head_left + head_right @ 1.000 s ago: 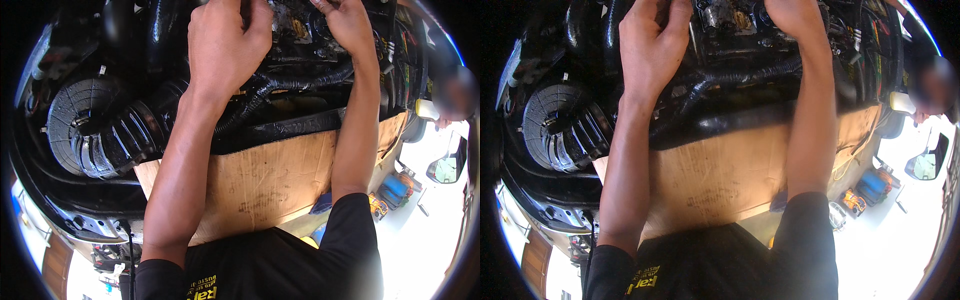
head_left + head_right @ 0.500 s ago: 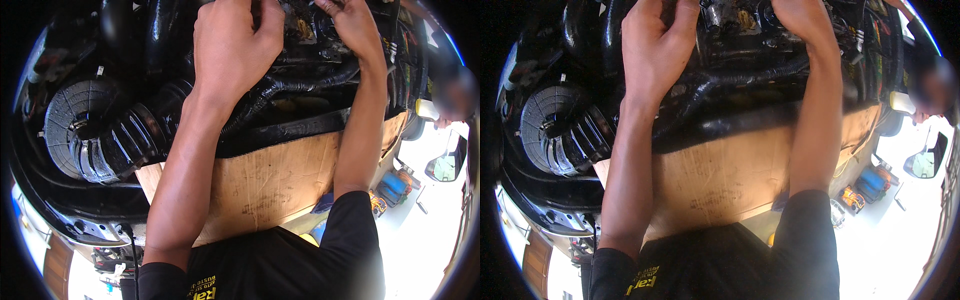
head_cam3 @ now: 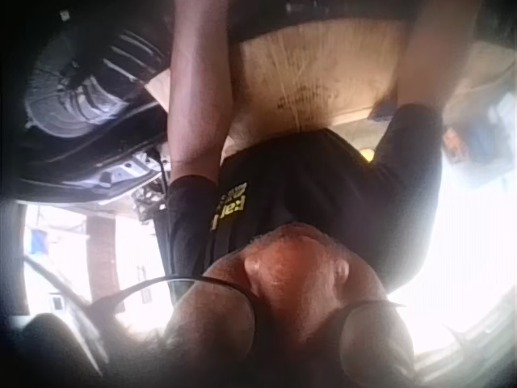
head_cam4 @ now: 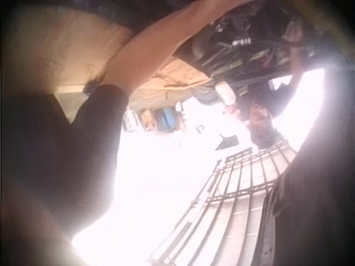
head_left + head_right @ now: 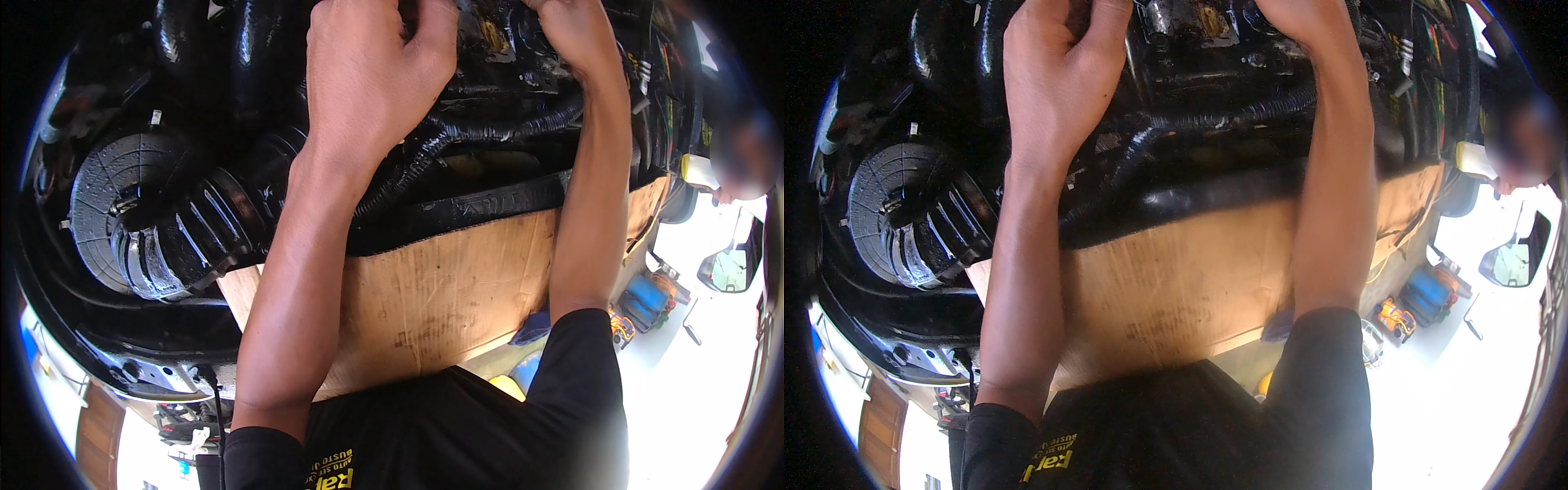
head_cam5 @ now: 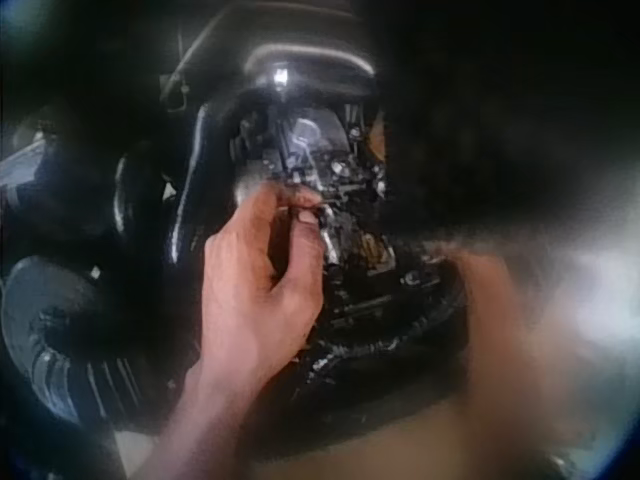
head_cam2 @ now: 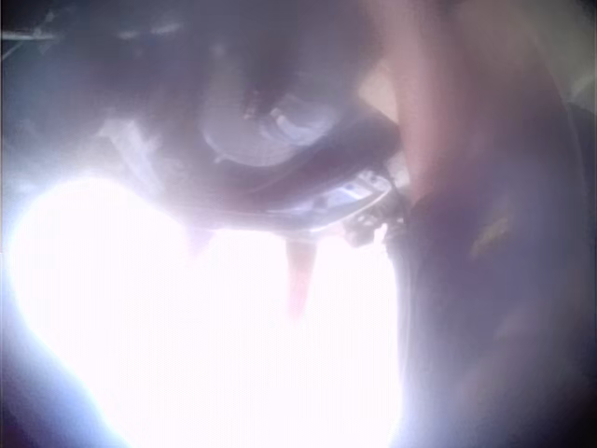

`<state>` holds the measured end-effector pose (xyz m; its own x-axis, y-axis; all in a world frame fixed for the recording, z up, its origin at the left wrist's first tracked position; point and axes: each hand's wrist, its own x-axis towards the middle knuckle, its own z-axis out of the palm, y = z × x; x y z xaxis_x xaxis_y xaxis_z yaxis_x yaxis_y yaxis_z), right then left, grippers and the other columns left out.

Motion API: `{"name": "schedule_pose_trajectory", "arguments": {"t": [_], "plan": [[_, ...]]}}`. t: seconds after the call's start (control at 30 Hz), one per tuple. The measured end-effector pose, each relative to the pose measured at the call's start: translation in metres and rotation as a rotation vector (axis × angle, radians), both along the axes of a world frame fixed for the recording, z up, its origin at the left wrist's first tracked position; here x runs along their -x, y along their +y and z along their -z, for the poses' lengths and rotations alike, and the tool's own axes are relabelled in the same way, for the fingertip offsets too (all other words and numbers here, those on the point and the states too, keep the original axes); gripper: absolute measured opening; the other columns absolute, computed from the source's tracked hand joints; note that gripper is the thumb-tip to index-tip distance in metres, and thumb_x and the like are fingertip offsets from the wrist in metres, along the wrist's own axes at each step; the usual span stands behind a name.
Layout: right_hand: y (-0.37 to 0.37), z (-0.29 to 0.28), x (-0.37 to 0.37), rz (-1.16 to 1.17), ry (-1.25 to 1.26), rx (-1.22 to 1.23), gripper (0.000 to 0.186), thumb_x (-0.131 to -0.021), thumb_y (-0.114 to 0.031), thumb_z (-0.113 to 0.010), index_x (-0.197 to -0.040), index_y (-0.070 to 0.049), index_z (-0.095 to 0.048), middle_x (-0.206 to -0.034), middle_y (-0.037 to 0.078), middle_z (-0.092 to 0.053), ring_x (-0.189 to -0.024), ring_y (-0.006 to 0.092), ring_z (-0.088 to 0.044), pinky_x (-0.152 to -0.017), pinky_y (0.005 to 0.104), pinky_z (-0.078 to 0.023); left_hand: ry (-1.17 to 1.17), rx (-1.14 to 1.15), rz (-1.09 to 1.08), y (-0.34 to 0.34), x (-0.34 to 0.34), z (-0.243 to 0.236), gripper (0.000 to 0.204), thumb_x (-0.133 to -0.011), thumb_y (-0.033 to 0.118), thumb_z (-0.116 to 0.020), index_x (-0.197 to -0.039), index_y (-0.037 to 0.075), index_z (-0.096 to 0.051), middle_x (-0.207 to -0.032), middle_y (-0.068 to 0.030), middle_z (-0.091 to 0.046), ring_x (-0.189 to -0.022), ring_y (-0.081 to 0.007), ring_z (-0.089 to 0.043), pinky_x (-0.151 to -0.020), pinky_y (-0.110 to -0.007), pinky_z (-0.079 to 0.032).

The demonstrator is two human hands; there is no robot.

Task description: The person works inside a car engine bay, using a screwdriver to adjust components and a yellow funnel to pour liquid into the engine. The person manipulates hoses and engine parts while another person stands nearby.

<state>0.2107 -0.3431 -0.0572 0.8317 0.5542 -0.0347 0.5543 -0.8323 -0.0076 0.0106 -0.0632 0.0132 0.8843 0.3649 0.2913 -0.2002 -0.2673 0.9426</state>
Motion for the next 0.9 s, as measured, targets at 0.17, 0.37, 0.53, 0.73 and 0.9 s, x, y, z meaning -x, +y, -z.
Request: {"name": "schedule_pose_trajectory", "arguments": {"t": [0.17, 0.37, 0.53, 0.73, 0.9], "plan": [[-0.004, -0.011, -0.001, 0.011, -0.014, 0.013, 0.045, -0.108, -0.035, -0.048, -0.141, -0.007, -0.063, -0.143, 0.016, -0.064, -0.129, 0.0331, -0.061, -0.113, 0.0446, -0.049, -0.073, 0.123, -0.006, -0.004, -0.01, 0.02, 0.011, -0.099, 0.002, -0.06, -0.106, -0.005, -0.064, -0.075, -0.0168, -0.068, -0.066, -0.0165, -0.065, -0.064, -0.034, -0.05], [-0.006, -0.001, -0.004, 0.017, 0.004, 0.015, 0.045, -0.108, -0.035, -0.049, -0.141, -0.007, -0.063, -0.142, 0.016, -0.064, -0.129, 0.033, -0.061, -0.113, 0.0445, -0.049, 0.057, 0.098, 0.016, -0.004, 0.0, -0.009, 0.011, -0.1, 0.003, -0.061, -0.106, -0.005, -0.064, -0.074, -0.0148, -0.066, -0.065, -0.0156, -0.064, -0.063, -0.032, -0.049], [0.002, -0.006, 0.002, 0.001, 0.005, 0.0, 0.045, -0.108, -0.035, -0.049, -0.141, -0.007, -0.063, -0.142, 0.016, -0.064, -0.129, 0.0329, -0.061, -0.113, 0.0444, -0.049, 0.033, 0.101, -0.009, -0.002, -0.001, -0.002, 0.011, -0.1, 0.003, -0.06, -0.105, -0.005, -0.064, -0.073, -0.0143, -0.066, -0.064, -0.0155, -0.063, -0.062, -0.033, -0.048], [-0.023, -0.01, -0.013, 0.005, 0.015, 0.002, 0.045, -0.108, -0.035, -0.049, -0.141, -0.007, -0.063, -0.142, 0.016, -0.065, -0.128, 0.0327, -0.061, -0.112, 0.0443, -0.049, 0.077, 0.09, 0.007, -0.002, 0.0, -0.01, 0.011, -0.1, 0.004, -0.06, -0.105, -0.005, -0.064, -0.073, -0.0142, -0.066, -0.065, -0.0167, -0.063, -0.062, -0.034, -0.048], [0.012, 0.001, 0.0, -0.004, 0.017, -0.007, 0.045, -0.108, -0.035, -0.049, -0.14, -0.007, -0.064, -0.141, 0.016, -0.065, -0.128, 0.0326, -0.062, -0.112, 0.0443, -0.049, -0.104, 0.039, -0.021, -0.002, -0.008, 0.019, 0.011, -0.099, 0.004, -0.06, -0.105, -0.004, -0.064, -0.073, -0.0147, -0.066, -0.064, -0.017, -0.062, -0.062, -0.034, -0.047]]}}
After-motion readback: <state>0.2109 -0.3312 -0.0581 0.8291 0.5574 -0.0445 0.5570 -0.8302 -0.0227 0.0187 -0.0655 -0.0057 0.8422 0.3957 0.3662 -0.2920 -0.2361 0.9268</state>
